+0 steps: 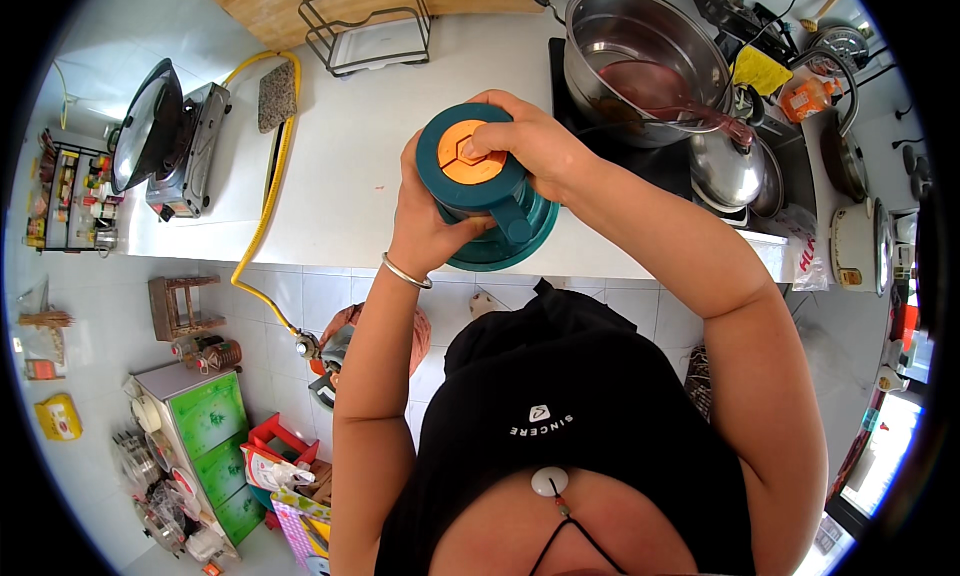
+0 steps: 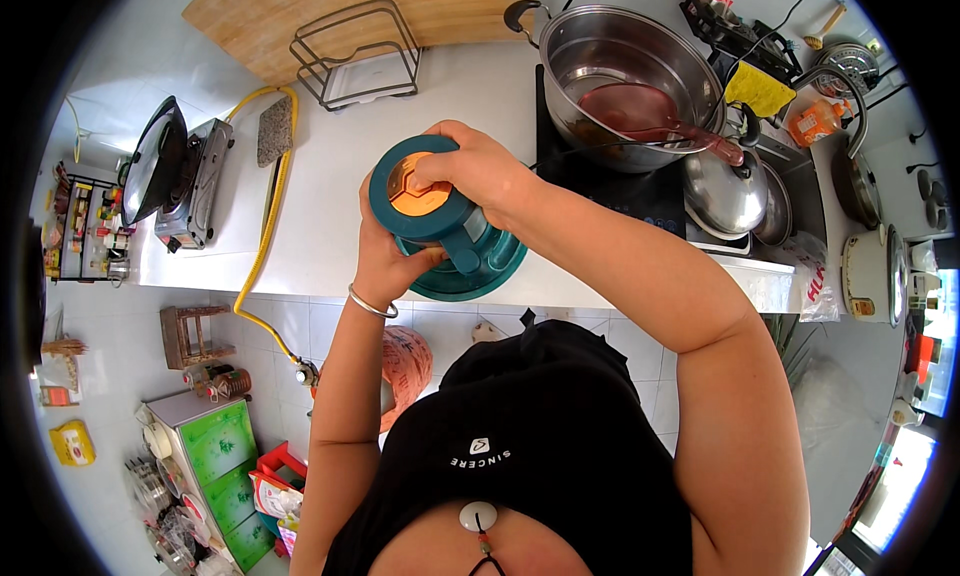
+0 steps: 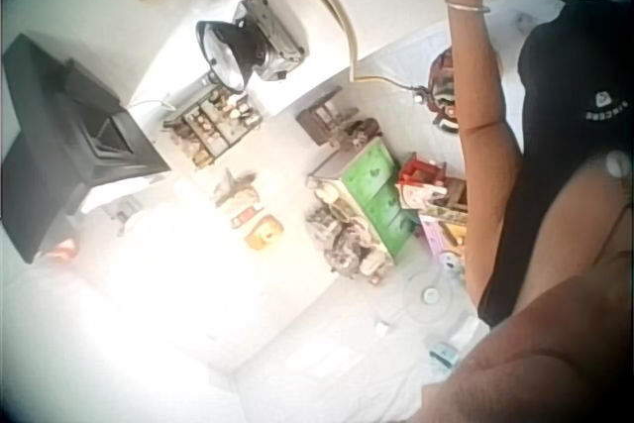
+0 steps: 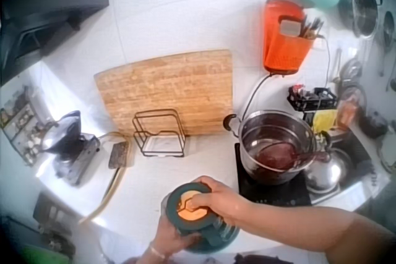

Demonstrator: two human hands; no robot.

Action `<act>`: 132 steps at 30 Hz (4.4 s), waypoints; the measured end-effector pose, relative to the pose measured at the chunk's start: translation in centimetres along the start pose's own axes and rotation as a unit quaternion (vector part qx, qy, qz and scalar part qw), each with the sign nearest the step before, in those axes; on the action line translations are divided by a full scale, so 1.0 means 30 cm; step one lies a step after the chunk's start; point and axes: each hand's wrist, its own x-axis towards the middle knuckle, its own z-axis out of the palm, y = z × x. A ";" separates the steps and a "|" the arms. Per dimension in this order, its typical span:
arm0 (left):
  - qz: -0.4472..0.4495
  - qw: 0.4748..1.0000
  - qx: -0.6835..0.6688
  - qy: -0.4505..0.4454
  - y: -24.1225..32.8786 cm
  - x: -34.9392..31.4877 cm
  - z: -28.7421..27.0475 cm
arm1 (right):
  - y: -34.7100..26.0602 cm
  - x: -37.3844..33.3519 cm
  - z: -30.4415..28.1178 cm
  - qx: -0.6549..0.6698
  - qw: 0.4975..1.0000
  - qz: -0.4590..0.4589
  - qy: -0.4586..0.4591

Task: The person uses a manual meat grinder to process chunks of raw meat into a mince. They repeatedly attach the grinder to a bowl, crank the handle, and then detach it to check the contents. At one point, they add water from a measuring cup into the grinder before continuing to process the meat.

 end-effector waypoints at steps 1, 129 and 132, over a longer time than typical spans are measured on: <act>-0.001 1.000 0.002 0.001 0.001 -0.001 -0.001 | 0.001 0.002 0.000 0.000 1.000 0.001 -0.001; 0.024 0.893 0.410 -0.184 0.083 -0.135 0.090 | -0.110 -0.489 -0.417 -0.142 0.859 -0.437 0.224; 0.041 0.922 0.358 -0.141 0.090 -0.130 0.043 | -0.067 -0.529 -0.452 -0.103 0.878 -0.403 0.236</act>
